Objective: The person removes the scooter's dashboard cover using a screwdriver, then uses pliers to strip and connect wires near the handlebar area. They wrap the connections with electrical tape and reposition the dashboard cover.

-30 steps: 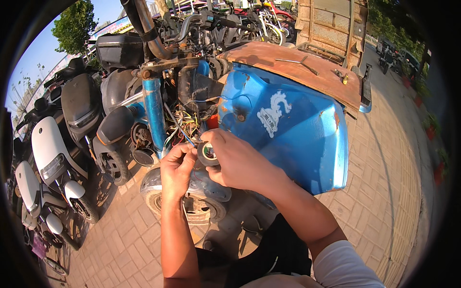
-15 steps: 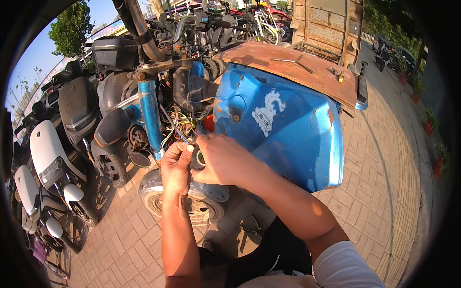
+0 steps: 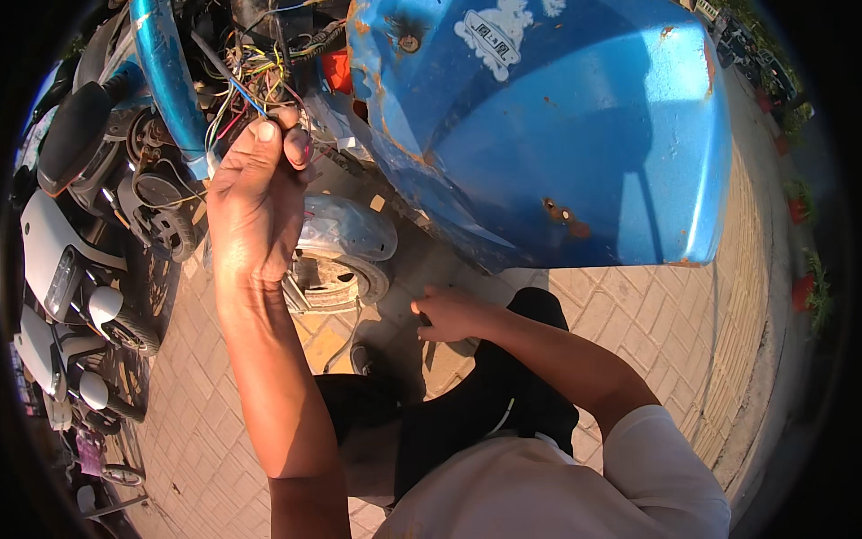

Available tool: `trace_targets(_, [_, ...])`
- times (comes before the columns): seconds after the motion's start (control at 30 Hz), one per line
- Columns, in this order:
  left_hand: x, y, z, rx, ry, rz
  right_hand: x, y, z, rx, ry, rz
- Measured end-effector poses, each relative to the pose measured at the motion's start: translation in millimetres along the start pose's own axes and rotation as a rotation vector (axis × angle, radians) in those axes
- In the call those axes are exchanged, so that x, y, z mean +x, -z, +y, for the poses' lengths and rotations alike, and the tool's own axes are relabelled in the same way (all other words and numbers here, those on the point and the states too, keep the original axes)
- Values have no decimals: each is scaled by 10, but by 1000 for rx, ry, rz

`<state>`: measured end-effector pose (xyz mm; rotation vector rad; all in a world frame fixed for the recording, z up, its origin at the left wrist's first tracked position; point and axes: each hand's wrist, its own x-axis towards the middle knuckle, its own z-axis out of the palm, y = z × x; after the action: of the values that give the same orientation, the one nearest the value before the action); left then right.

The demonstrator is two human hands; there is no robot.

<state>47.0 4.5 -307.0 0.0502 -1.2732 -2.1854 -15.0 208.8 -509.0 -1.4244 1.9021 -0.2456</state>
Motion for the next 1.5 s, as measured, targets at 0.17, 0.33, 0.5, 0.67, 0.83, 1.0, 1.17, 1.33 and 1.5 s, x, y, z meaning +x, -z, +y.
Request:
trace_targets(0.17, [-24, 80, 46, 17, -24, 133, 802, -1191, 806, -169, -94, -537])
trace_targets(0.33, [-118, 138, 13, 23, -143, 208, 853, -2167, 1103, 94, -99, -269])
trace_targets(0.5, [-159, 50, 38, -15, -138, 228, 956, -2332, 1852, -231, -278, 62])
trace_targets(0.67, [-303, 6, 95, -17, -67, 322, 983, -2365, 2301, -448, -73, 239])
trace_targets(0.83, [-441, 21, 54, 219, -74, 286, 951, -2274, 2255, -796, -22, 276])
trace_targets(1.0, [-417, 35, -39, 635, -152, 333, 881, -1956, 1698, -762, -8, -238])
trace_targets(1.17, [-318, -21, -93, 1062, -415, 432, 417, -1080, 624, -144, 7, -160])
trace_targets(1.33, [-205, -129, 56, 618, -353, 404, -215, -378, 82, 549, 173, 167])
trace_targets(1.5, [-115, -214, 166, 336, -379, 319, -489, -158, -3, 1107, 319, 332])
